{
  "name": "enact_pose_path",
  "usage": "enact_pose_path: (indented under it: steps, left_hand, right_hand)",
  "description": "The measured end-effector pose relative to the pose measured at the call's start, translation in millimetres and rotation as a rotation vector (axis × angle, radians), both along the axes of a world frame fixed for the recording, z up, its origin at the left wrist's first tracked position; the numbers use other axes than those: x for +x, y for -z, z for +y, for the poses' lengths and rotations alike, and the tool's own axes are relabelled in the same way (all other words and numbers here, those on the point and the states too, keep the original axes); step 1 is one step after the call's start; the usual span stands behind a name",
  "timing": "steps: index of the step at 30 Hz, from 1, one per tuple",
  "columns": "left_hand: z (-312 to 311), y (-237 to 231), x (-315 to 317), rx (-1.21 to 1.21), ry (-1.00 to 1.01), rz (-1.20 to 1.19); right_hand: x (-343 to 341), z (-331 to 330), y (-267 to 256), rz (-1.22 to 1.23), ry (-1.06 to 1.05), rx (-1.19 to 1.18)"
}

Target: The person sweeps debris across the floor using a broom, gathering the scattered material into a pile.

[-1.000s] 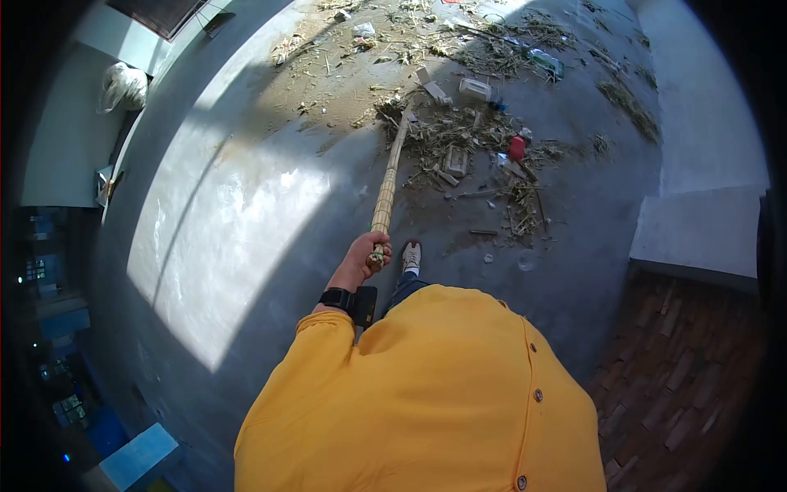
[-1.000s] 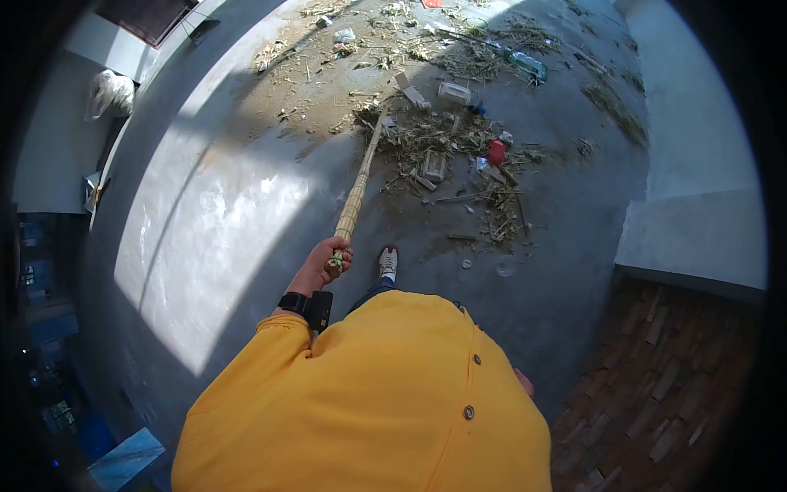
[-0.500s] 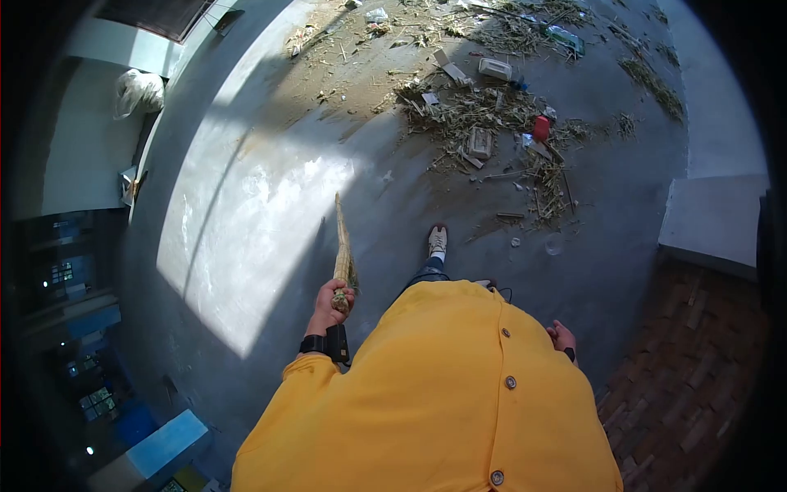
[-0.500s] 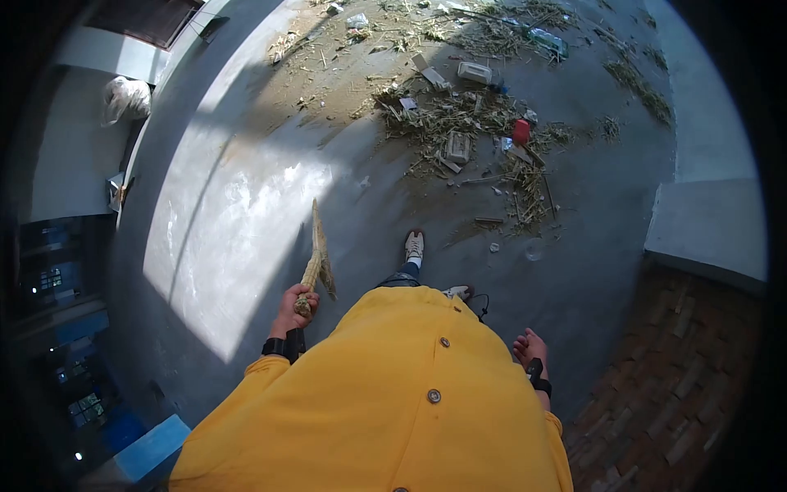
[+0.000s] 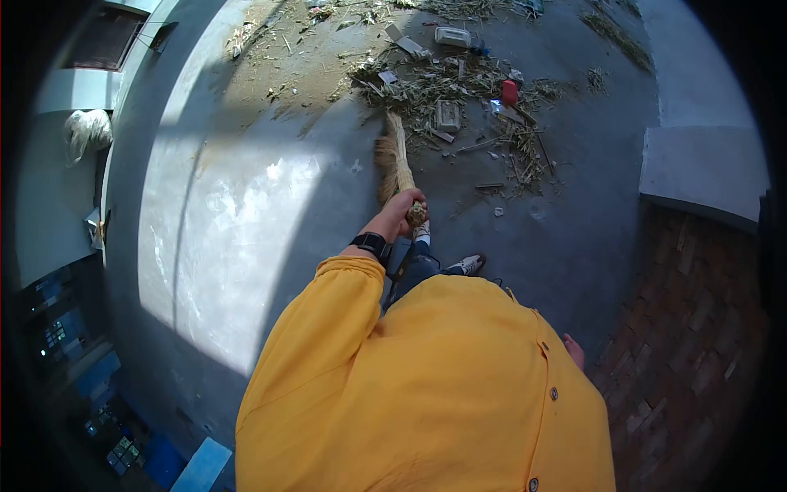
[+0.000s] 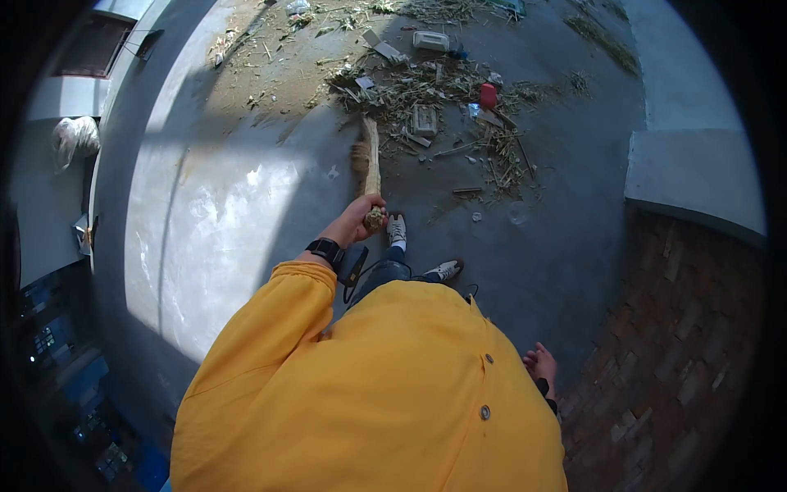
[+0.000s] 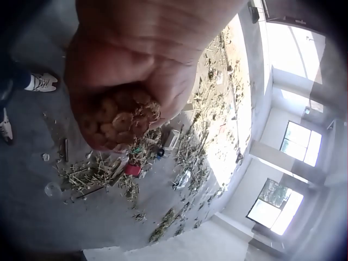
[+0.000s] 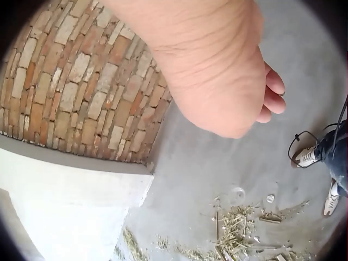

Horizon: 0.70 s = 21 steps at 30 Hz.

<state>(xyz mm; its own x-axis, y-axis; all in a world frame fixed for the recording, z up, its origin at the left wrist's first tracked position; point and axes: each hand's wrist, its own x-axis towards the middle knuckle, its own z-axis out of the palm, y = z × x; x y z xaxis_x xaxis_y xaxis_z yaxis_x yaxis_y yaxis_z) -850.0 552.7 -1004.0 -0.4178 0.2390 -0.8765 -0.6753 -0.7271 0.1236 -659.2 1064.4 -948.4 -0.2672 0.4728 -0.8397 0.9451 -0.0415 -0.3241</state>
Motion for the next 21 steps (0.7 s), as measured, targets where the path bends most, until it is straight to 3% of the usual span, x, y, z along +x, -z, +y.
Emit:
enact_pose_path:
  steps: [2, 4, 6, 9, 11, 12, 14, 21]
  left_hand:
    - [-15, 7, -24, 0.006, 0.001, 0.028]
    - [-34, 0, -35, 0.19, -0.172, 0.08]
    - [-42, -19, -23, 0.154, -0.189, 0.095]
    - [-52, -37, 12, 0.088, -0.192, 0.115]
    - [-57, -51, 37, -0.015, -0.118, 0.132]
    - [-59, -55, 51, -0.026, -0.118, 0.136]
    - [-64, -59, 80, -0.087, -0.12, 0.076]
    - [-93, -57, 171, -0.086, -0.349, -0.053]
  right_hand:
    - [25, 15, 21, -0.049, -0.079, 0.01]
    - [52, 43, 53, -0.089, -0.3, 0.002]
    - [69, 60, 82, -0.11, -0.496, -0.006]
    - [68, 53, 98, -0.11, -0.601, -0.048]
    - [41, 23, 93, 0.037, 0.215, -0.304]
    - [22, 6, 80, 0.039, 0.213, -0.315]
    - [-39, -54, 14, -0.013, -0.02, -0.17]
    - [-104, -89, 22, 0.013, -0.079, -0.205]
